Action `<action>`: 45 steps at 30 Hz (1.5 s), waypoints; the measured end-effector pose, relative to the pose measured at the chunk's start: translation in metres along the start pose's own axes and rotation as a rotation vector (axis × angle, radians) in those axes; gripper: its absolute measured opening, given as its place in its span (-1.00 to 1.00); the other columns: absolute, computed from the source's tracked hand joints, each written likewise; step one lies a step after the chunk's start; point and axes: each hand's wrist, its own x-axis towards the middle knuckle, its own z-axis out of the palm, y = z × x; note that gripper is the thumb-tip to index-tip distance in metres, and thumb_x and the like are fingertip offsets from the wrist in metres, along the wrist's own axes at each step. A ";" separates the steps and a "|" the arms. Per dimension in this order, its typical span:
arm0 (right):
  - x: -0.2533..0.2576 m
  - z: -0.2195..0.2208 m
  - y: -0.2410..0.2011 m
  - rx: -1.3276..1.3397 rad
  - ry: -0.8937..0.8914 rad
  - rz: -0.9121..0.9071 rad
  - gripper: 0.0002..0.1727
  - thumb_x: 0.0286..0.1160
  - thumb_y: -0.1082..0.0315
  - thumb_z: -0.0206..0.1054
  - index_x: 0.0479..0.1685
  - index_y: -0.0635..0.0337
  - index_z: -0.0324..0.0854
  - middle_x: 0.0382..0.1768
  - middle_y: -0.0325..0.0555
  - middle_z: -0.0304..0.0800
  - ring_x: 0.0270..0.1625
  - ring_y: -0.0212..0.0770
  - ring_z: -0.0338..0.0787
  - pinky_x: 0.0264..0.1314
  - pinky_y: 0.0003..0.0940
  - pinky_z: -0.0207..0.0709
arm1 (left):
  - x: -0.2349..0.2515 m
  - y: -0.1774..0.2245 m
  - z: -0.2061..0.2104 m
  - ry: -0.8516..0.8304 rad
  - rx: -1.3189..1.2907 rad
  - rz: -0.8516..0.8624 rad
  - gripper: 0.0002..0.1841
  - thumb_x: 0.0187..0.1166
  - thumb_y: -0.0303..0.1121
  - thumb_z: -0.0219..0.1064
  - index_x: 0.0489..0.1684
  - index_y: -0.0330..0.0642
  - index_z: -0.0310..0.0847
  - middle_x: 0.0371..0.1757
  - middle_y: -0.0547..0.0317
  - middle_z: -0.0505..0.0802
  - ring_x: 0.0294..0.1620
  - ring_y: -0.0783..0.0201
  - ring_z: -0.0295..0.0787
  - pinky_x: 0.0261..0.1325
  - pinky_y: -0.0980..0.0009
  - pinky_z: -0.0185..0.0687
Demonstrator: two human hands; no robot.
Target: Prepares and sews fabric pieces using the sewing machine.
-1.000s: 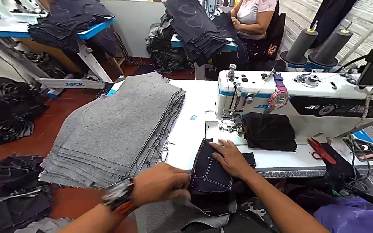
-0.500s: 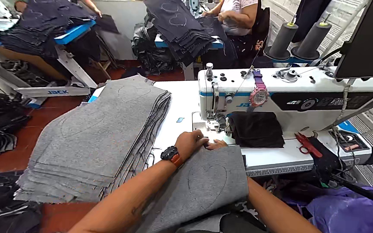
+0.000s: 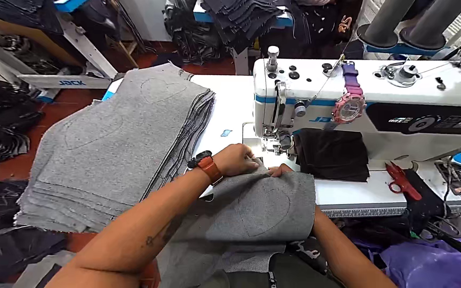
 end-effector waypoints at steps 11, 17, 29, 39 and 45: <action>-0.008 0.046 0.038 0.134 0.493 -0.373 -0.74 0.56 0.59 0.24 0.06 0.42 0.81 0.43 0.13 0.74 0.73 0.28 0.39 0.65 0.27 0.19 | -0.001 -0.005 0.012 0.119 0.048 0.036 -0.84 0.69 -0.32 0.27 -0.14 -0.24 0.63 -0.36 -0.04 0.75 -0.27 -0.03 0.74 -0.17 -0.09 0.61; -0.006 0.038 0.032 0.139 0.424 -0.319 -0.71 0.56 0.63 0.23 0.15 0.54 0.73 0.45 0.30 0.68 0.73 0.34 0.36 0.70 0.22 0.16 | 0.004 0.000 0.013 0.125 0.074 -0.035 -0.73 0.72 -0.23 0.27 -0.20 -0.31 0.65 -0.34 -0.14 0.77 -0.21 -0.16 0.78 -0.15 -0.18 0.60; -0.007 0.055 0.035 0.098 0.780 -0.269 -0.76 0.49 0.53 0.36 0.00 0.28 0.90 0.21 -0.02 0.91 0.56 0.18 0.63 0.58 0.16 0.25 | -0.017 0.014 0.013 0.120 0.465 0.382 -0.75 0.68 -0.55 0.13 -0.12 -0.40 0.79 -0.05 -0.22 0.86 0.19 -0.24 0.76 0.25 -0.15 0.58; 0.018 0.002 0.030 0.528 0.535 0.105 -0.65 0.64 0.57 0.24 0.34 0.35 0.70 0.35 0.13 0.77 0.48 -0.16 0.62 0.57 -0.25 0.37 | 0.000 -0.002 0.050 0.357 0.294 0.315 -0.69 0.74 -0.46 0.13 0.29 -0.28 0.70 0.33 -0.22 0.73 0.24 -0.14 0.79 0.18 0.02 0.77; 0.021 0.006 0.034 0.709 0.560 0.048 -0.69 0.61 0.63 0.20 0.24 0.43 0.70 0.06 -0.02 0.87 0.08 -0.56 0.76 0.22 -0.64 0.54 | 0.005 -0.012 0.048 0.364 0.231 0.357 -0.68 0.71 -0.46 0.15 0.31 -0.20 0.72 0.29 -0.15 0.74 0.19 -0.09 0.80 0.11 0.03 0.78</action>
